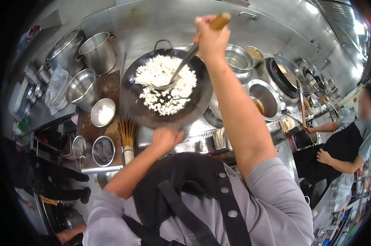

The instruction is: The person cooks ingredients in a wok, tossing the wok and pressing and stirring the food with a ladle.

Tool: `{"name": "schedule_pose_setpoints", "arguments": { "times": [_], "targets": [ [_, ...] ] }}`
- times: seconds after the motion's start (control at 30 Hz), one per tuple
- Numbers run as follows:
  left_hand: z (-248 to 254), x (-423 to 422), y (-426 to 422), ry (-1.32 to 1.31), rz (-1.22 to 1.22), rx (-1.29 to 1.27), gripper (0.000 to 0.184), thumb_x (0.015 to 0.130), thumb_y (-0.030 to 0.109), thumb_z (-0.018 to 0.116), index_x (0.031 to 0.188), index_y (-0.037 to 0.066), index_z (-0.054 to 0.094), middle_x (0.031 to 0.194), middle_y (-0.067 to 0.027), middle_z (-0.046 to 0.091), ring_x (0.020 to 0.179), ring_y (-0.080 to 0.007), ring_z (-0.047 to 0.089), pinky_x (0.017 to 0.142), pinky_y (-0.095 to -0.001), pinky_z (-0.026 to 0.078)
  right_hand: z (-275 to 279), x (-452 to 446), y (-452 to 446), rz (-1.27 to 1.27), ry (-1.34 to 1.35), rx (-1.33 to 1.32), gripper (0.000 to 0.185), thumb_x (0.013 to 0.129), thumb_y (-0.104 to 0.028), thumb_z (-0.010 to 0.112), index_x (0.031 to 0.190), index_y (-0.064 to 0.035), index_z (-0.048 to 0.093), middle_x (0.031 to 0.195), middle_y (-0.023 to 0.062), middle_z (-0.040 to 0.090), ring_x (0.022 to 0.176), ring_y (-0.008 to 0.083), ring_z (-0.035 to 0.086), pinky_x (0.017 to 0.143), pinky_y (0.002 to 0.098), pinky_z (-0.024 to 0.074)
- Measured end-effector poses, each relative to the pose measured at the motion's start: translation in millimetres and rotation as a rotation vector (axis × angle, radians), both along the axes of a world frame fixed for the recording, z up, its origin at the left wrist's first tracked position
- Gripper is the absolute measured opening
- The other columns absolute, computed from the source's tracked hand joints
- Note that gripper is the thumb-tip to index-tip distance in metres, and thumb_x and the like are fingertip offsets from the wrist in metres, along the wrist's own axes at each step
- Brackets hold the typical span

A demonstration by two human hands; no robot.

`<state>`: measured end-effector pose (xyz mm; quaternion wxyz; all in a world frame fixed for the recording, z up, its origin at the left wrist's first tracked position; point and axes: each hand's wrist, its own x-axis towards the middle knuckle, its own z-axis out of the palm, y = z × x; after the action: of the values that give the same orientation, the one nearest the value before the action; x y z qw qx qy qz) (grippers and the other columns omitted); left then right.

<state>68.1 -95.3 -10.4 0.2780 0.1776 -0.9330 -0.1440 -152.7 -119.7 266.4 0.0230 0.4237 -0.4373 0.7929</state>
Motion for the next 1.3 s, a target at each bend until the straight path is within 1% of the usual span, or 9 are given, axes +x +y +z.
{"name": "schedule_pose_setpoints", "arguments": {
  "times": [0.17,0.23,0.33,0.53,0.73,0.87,0.93,1.13,1.3],
  "targets": [
    [45,18,-13,-0.131,-0.116,-0.057,0.041,0.089,0.039,0.068,0.061,0.009,0.065,0.064,-0.0126,0.064,0.062,-0.0356,0.066,0.058,-0.0492,0.052,62,9,48,0.407,0.129,-0.311,0.018,0.088,-0.005,0.075,0.088,-0.0015,0.058,0.06,0.0037,0.058,0.045,0.0129,0.055,0.045,0.0292,0.0446],
    [53,-7,-37,-0.029,-0.026,-0.119,0.04,0.089,0.039,0.067,0.062,0.01,0.066,0.065,-0.0109,0.066,0.063,-0.0338,0.066,0.059,-0.0493,0.052,49,45,70,0.138,0.117,0.097,0.023,0.088,-0.018,0.079,0.088,-0.0018,0.062,0.072,0.0024,0.064,0.066,0.0109,0.062,0.064,0.0299,0.0521],
    [18,-24,-31,0.127,-0.003,-0.089,0.038,0.089,0.036,0.068,0.062,0.01,0.064,0.065,-0.011,0.066,0.062,-0.0348,0.065,0.06,-0.0501,0.051,-44,33,-6,0.006,0.096,-0.048,0.02,0.089,-0.018,0.078,0.088,-0.0032,0.064,0.068,0.0021,0.064,0.051,0.0108,0.058,0.049,0.0291,0.0469],
    [26,34,8,-0.168,-0.173,0.066,0.045,0.091,0.043,0.065,0.062,0.01,0.065,0.066,-0.0143,0.065,0.063,-0.0388,0.065,0.06,-0.052,0.051,72,35,48,0.088,0.042,-0.073,0.025,0.093,-0.015,0.077,0.105,-0.0044,0.057,0.069,-0.0016,0.055,0.048,0.0069,0.049,0.041,0.0217,0.0399],
    [22,-27,-36,0.047,0.046,-0.073,0.041,0.09,0.038,0.068,0.062,0.008,0.066,0.066,-0.0154,0.064,0.063,-0.0393,0.065,0.059,-0.051,0.051,-44,43,-4,-0.014,0.105,-0.012,0.015,0.09,-0.009,0.075,0.088,-0.0016,0.062,0.063,0.0019,0.06,0.047,0.0096,0.056,0.045,0.0265,0.043],
    [4,34,18,-0.245,-0.119,0.055,0.04,0.091,0.04,0.065,0.066,0.01,0.069,0.068,-0.0112,0.068,0.064,-0.0347,0.067,0.062,-0.0507,0.054,19,12,13,-0.18,0.092,0.063,0.021,0.087,-0.018,0.079,0.086,-0.0026,0.065,0.075,0.001,0.067,0.066,0.0058,0.059,0.061,0.0264,0.0489],
    [20,36,7,-0.128,-0.171,0.082,0.041,0.087,0.043,0.07,0.062,0.01,0.066,0.063,-0.0139,0.063,0.06,-0.0379,0.063,0.058,-0.0524,0.05,68,36,48,0.07,0.022,-0.057,0.024,0.093,-0.015,0.077,0.104,-0.0036,0.058,0.07,-0.0014,0.056,0.048,0.0073,0.049,0.042,0.0219,0.0406],
    [21,-24,-39,0.074,0.027,-0.1,0.044,0.09,0.041,0.067,0.062,0.007,0.061,0.064,-0.0142,0.061,0.065,-0.038,0.063,0.06,-0.0509,0.049,-42,53,-3,0.074,0.006,-0.057,0.02,0.085,-0.017,0.082,0.081,-0.0033,0.068,0.074,0.0024,0.067,0.064,0.0088,0.061,0.061,0.0285,0.0503],
    [12,44,19,-0.275,-0.146,0.131,0.046,0.093,0.045,0.065,0.063,0.011,0.066,0.068,-0.0148,0.066,0.069,-0.0367,0.068,0.063,-0.0502,0.053,28,31,26,-0.001,0.095,0.089,0.019,0.086,-0.016,0.08,0.082,-0.0032,0.067,0.076,0.0018,0.067,0.067,0.0075,0.061,0.061,0.0283,0.0498]
  ]
}}
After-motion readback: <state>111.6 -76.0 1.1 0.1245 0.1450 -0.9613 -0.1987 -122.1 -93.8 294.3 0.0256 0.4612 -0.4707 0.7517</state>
